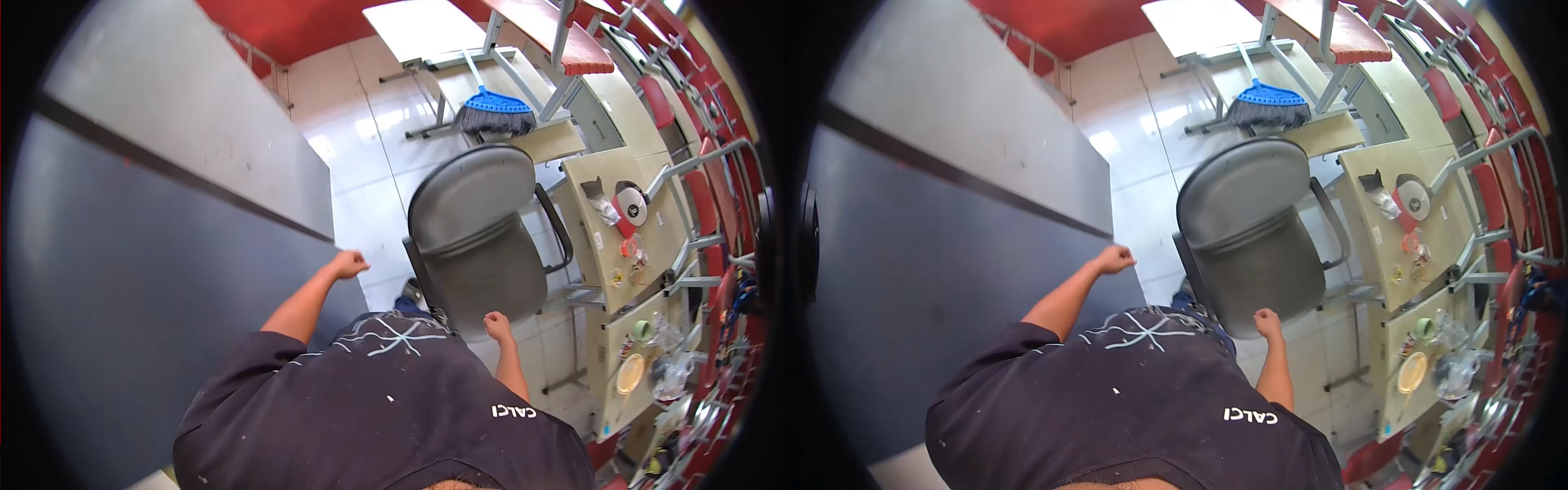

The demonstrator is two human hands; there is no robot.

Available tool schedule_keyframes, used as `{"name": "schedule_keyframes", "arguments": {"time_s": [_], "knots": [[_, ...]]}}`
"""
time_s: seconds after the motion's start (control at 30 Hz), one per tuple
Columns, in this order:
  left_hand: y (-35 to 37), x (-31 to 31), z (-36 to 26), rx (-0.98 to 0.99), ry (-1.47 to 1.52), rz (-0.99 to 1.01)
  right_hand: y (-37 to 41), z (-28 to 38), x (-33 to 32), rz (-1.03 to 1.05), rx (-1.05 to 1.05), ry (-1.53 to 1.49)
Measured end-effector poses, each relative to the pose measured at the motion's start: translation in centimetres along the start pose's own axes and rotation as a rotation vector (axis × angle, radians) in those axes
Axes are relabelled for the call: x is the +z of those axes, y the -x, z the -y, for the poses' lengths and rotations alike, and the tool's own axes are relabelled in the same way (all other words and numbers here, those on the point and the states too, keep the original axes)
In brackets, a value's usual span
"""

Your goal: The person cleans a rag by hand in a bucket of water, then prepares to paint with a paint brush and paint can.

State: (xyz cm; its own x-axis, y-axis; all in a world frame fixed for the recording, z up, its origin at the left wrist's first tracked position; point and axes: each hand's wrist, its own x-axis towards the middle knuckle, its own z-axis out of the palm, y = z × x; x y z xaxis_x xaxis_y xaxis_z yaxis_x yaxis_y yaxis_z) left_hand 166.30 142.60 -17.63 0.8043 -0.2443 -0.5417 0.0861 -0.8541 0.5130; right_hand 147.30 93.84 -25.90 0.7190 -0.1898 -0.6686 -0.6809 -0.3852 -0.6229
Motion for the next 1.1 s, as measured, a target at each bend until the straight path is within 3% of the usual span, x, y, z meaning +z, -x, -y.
{"name": "schedule_keyframes", "arguments": {"time_s": [0.1,0.17,0.2,0.37,0.47,0.53,0.7,0.77,0.83,0.93,1.03,1.1], "knots": [[0.0,-2.5,5.5,-0.040,-0.113,0.004,-2.5,3.0,1.7,-0.034,-0.108,-0.030],[0.5,-4.2,7.6,-0.497,0.012,0.161,-2.9,2.5,2.5,-0.043,-0.173,-0.026],[0.6,-5.1,8.4,-0.594,0.068,0.253,-3.1,2.5,2.3,-0.082,-0.182,0.035],[-5.8,-10.7,7.9,-0.363,0.106,0.209,-3.8,6.1,-0.5,-0.274,-0.115,-0.087],[-13.4,-14.7,7.3,-0.154,-0.067,0.125,-3.9,10.9,-2.0,-0.384,-0.117,-0.101],[-18.6,-18.4,5.6,-0.079,-0.076,0.052,-3.6,18.6,-3.9,-0.503,-0.255,-0.014],[-26.5,-28.3,2.4,0.055,0.198,-0.141,-8.5,43.6,-5.2,-0.589,-0.617,-0.181],[-30.2,-30.4,6.0,0.032,0.156,-0.129,-12.2,52.8,-5.0,-0.600,-0.782,0.046],[-32.1,-32.3,11.1,-0.108,0.078,-0.084,-18.5,58.3,-3.5,-0.493,-0.751,0.100],[-34.1,-35.2,18.3,-0.353,0.273,-0.001,-24.0,66.5,-0.1,-0.220,-0.693,0.471],[-36.4,-38.7,22.1,-0.327,0.413,0.031,-28.0,71.1,3.4,-0.008,-0.701,0.541],[-36.8,-42.2,20.4,-0.342,0.504,-0.087,-29.1,73.6,5.6,0.020,-0.662,0.554]]}}
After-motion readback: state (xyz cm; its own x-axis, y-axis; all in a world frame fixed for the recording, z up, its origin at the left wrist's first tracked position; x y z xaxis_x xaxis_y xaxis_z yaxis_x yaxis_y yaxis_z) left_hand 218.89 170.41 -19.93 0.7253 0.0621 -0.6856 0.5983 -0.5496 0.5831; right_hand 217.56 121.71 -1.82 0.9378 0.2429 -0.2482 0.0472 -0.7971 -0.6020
